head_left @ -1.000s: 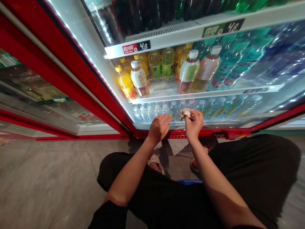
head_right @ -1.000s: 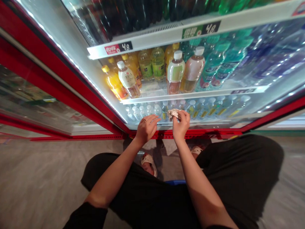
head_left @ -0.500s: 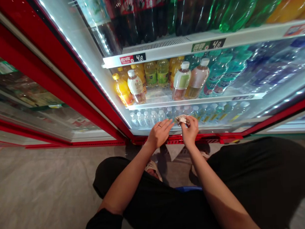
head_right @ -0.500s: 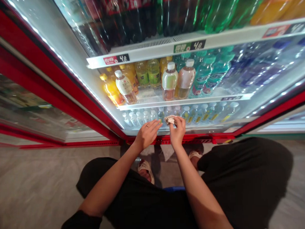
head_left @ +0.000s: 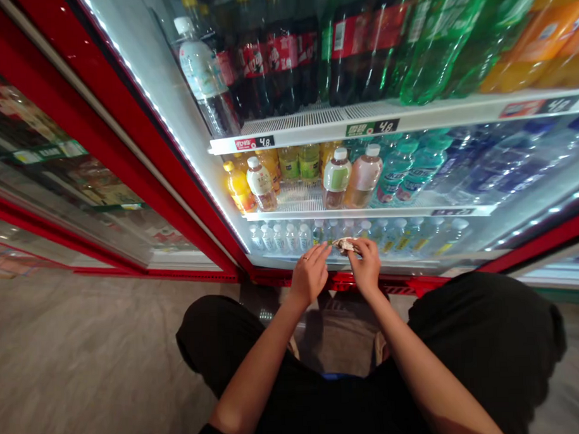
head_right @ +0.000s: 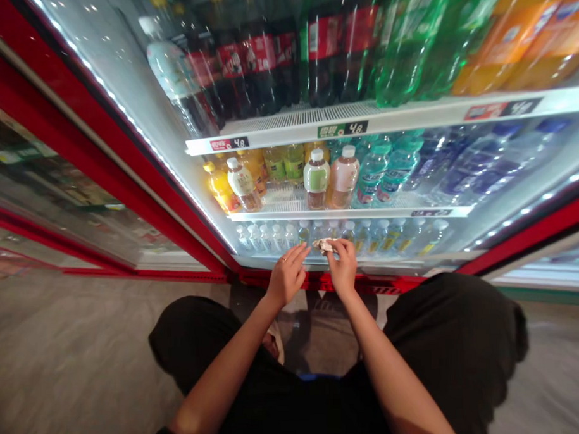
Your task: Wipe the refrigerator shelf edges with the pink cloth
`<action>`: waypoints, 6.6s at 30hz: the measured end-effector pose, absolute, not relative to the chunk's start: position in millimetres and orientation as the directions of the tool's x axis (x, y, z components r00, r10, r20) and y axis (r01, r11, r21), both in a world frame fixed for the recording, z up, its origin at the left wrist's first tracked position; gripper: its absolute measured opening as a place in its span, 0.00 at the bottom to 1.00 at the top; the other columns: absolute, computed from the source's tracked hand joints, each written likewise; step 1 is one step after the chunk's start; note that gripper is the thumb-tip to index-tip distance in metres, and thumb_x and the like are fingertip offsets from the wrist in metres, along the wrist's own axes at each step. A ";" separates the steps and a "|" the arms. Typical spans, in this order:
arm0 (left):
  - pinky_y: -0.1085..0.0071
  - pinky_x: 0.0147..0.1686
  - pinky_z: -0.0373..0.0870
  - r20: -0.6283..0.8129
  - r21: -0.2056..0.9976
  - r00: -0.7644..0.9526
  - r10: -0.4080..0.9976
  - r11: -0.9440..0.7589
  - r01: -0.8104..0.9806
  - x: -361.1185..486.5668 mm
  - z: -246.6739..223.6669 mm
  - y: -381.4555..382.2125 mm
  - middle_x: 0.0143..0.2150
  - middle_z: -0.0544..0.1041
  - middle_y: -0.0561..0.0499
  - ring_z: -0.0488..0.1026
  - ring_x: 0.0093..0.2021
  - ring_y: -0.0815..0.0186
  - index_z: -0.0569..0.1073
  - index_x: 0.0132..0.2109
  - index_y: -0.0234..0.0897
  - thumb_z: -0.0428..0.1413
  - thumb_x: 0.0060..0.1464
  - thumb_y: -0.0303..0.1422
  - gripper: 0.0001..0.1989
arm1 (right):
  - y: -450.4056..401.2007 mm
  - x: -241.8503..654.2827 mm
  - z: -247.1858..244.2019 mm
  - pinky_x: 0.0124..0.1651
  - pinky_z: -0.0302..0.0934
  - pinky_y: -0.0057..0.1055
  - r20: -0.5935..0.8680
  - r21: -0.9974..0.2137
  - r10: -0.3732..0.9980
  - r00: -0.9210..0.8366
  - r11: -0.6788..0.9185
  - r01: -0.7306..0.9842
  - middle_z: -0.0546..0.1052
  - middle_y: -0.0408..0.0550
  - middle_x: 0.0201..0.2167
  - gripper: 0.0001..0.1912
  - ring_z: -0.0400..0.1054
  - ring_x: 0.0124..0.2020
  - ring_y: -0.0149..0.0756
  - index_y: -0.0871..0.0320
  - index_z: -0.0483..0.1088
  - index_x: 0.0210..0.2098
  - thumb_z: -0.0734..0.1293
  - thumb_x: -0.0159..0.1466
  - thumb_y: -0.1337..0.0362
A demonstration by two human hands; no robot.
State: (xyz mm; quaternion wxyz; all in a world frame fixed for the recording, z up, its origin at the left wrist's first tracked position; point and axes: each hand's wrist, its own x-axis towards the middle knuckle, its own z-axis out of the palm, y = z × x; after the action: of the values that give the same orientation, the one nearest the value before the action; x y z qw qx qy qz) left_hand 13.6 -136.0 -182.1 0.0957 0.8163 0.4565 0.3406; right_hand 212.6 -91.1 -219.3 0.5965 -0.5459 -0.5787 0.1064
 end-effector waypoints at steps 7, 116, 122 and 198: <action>0.51 0.76 0.64 0.404 0.735 0.125 0.906 -0.403 0.545 74.2 -200.0 -146.7 0.76 0.68 0.43 0.66 0.76 0.55 0.64 0.76 0.44 0.52 0.66 0.26 0.33 | -87.0 228.4 -221.5 0.54 0.74 0.48 0.582 -0.785 0.723 0.374 0.378 0.491 0.80 0.55 0.45 0.12 0.76 0.49 0.47 0.55 0.81 0.47 0.68 0.69 0.60; 0.57 0.75 0.63 0.138 0.959 -0.087 0.987 -0.111 0.259 172.1 -197.6 -164.0 0.70 0.77 0.46 0.72 0.72 0.58 0.75 0.67 0.42 0.51 0.66 0.25 0.26 | -87.8 374.7 -177.3 0.41 0.64 0.36 0.583 -0.199 0.769 -0.262 0.448 0.872 0.77 0.57 0.46 0.14 0.71 0.47 0.46 0.56 0.75 0.54 0.60 0.76 0.63; 0.55 0.75 0.63 0.137 0.957 -0.074 0.988 -0.112 0.267 175.5 -199.9 -166.2 0.71 0.76 0.43 0.72 0.72 0.57 0.75 0.67 0.40 0.51 0.66 0.25 0.26 | -89.6 380.3 -183.4 0.38 0.63 0.38 0.578 -0.259 0.794 -0.189 0.398 0.880 0.75 0.58 0.42 0.13 0.70 0.42 0.48 0.58 0.76 0.50 0.63 0.73 0.62; 0.56 0.77 0.61 0.120 0.984 0.033 0.992 -0.124 0.131 228.1 -177.7 -151.3 0.70 0.77 0.48 0.70 0.73 0.59 0.78 0.65 0.45 0.52 0.68 0.24 0.23 | -55.9 467.9 -210.8 0.55 0.70 0.49 0.523 -0.811 0.462 0.716 0.011 0.585 0.69 0.55 0.49 0.14 0.70 0.46 0.46 0.56 0.69 0.47 0.67 0.61 0.64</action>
State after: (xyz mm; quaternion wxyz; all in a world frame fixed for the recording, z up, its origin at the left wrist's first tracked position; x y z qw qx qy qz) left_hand 228.1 -151.3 -177.7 0.4404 0.5680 0.4942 0.4891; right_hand 467.9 -55.9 -210.8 0.6053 -0.7013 -0.3732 -0.0506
